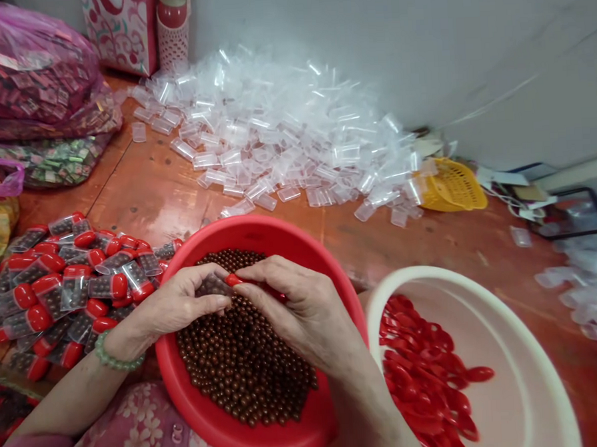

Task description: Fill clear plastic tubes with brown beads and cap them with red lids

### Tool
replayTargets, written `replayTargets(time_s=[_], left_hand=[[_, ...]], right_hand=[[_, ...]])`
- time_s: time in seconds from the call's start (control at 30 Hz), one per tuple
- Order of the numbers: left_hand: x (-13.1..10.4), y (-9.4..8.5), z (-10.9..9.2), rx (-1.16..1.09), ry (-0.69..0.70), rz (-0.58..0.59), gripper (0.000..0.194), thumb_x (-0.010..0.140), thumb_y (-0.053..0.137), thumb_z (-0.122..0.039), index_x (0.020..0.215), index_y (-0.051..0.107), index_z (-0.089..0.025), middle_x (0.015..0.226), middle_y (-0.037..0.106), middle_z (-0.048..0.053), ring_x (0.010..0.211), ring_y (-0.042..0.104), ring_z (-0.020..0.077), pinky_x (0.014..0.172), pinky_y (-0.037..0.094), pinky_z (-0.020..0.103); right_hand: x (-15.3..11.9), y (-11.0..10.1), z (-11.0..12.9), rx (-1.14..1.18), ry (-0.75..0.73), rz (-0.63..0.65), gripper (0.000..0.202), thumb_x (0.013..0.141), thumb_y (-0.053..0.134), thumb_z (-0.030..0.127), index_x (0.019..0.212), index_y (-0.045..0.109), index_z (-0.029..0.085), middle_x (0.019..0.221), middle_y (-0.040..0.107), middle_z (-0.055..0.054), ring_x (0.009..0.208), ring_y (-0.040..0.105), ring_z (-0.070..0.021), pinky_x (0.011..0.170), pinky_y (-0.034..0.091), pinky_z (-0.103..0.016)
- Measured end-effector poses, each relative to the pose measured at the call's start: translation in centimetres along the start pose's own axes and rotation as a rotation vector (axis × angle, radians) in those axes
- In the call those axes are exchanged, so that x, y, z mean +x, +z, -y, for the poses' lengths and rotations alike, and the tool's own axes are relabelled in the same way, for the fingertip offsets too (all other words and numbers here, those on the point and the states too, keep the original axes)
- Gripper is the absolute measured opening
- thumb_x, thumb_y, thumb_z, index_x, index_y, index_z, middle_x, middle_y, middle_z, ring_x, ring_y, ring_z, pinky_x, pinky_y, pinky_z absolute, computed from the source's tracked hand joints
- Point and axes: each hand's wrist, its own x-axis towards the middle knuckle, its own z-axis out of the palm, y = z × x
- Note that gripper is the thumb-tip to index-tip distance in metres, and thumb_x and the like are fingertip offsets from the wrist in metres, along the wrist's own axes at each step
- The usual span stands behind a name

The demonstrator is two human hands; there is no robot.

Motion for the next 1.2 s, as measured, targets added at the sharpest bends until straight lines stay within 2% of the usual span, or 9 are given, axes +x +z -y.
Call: replayTargets(time_s=[0.2,0.37,0.53,0.77,0.87,0.93,1.0,1.1,1.2], left_hand=[[0.1,-0.1,0.0,-0.014,0.007,-0.003,0.012,0.078,0.060,-0.016,0.090,0.056,-0.015,0.073,0.055,-0.003,0.067,0.051,0.0092,0.068,0.040,0.026],[0.1,-0.2,0.1,-0.012,-0.002,0.011,0.011,0.078,0.061,-0.016,0.088,0.057,-0.015,0.071,0.053,-0.004,0.066,0.048,0.0091,0.067,0.039,0.026],[0.0,-0.1,-0.1,0.012,0.008,-0.008,0.011,0.077,0.060,-0.012,0.086,0.057,-0.014,0.073,0.051,-0.004,0.067,0.046,0.0086,0.067,0.037,0.025],[0.1,-0.1,-0.1,0.002,0.021,-0.016,0.012,0.078,0.060,-0.011,0.089,0.059,-0.015,0.075,0.055,-0.003,0.069,0.050,0.0091,0.070,0.040,0.025],[0.1,-0.2,-0.1,-0.019,0.007,-0.006,0.012,0.079,0.060,-0.011,0.090,0.059,-0.015,0.074,0.055,-0.003,0.068,0.051,0.0094,0.070,0.041,0.026],[0.1,-0.2,-0.1,-0.048,0.001,0.003,0.012,0.078,0.061,-0.012,0.090,0.059,-0.015,0.075,0.056,-0.003,0.069,0.051,0.0096,0.070,0.042,0.026],[0.0,-0.3,-0.1,-0.097,0.000,0.005,0.014,0.076,0.063,-0.012,0.090,0.059,-0.014,0.077,0.057,-0.002,0.071,0.052,0.0096,0.071,0.042,0.026],[-0.1,-0.4,-0.1,-0.198,0.010,0.018,0.019,0.074,0.066,-0.014,0.093,0.059,-0.014,0.080,0.057,-0.002,0.074,0.052,0.0093,0.074,0.041,0.026],[-0.2,-0.5,-0.1,-0.264,0.027,0.020,0.025,0.071,0.068,-0.014,0.094,0.059,-0.014,0.079,0.058,-0.002,0.075,0.052,0.0087,0.076,0.040,0.026]], right_hand=[[-1.3,-1.7,-0.8,-0.120,0.034,-0.014,0.008,0.083,0.069,0.028,0.090,0.071,0.026,0.080,0.073,-0.001,0.070,0.067,-0.0153,0.065,0.054,-0.026],[-0.3,-0.4,-0.6,-0.036,0.042,-0.088,0.009,0.084,0.067,0.024,0.092,0.071,0.026,0.084,0.074,-0.001,0.074,0.068,-0.0151,0.069,0.055,-0.026],[0.9,0.4,0.5,-0.072,-0.049,0.061,0.008,0.086,0.065,0.024,0.091,0.071,0.023,0.081,0.072,-0.003,0.072,0.066,-0.0149,0.066,0.053,-0.026],[-0.3,-2.6,0.6,-0.255,-0.045,0.233,0.018,0.090,0.058,0.036,0.088,0.073,0.026,0.077,0.072,-0.003,0.064,0.067,-0.0159,0.054,0.050,-0.026],[-0.1,-2.2,0.3,-0.164,0.036,0.114,0.014,0.085,0.065,0.037,0.091,0.073,0.027,0.081,0.073,-0.003,0.069,0.067,-0.0170,0.061,0.053,-0.028],[0.3,-1.1,-0.1,0.006,0.138,-0.053,0.017,0.083,0.068,0.035,0.097,0.072,0.027,0.084,0.072,-0.002,0.071,0.066,-0.0161,0.065,0.053,-0.028],[0.5,0.3,-0.8,0.227,0.223,-0.154,0.023,0.084,0.067,0.035,0.105,0.070,0.028,0.083,0.070,0.000,0.068,0.063,-0.0139,0.062,0.052,-0.026],[0.6,2.3,-1.7,0.505,0.263,-0.185,0.028,0.086,0.064,0.039,0.112,0.068,0.030,0.077,0.065,0.001,0.063,0.058,-0.0119,0.060,0.050,-0.025],[0.5,3.9,-2.1,0.557,0.251,-0.242,0.027,0.089,0.060,0.039,0.114,0.066,0.032,0.082,0.066,0.001,0.072,0.061,-0.0128,0.070,0.052,-0.028]])
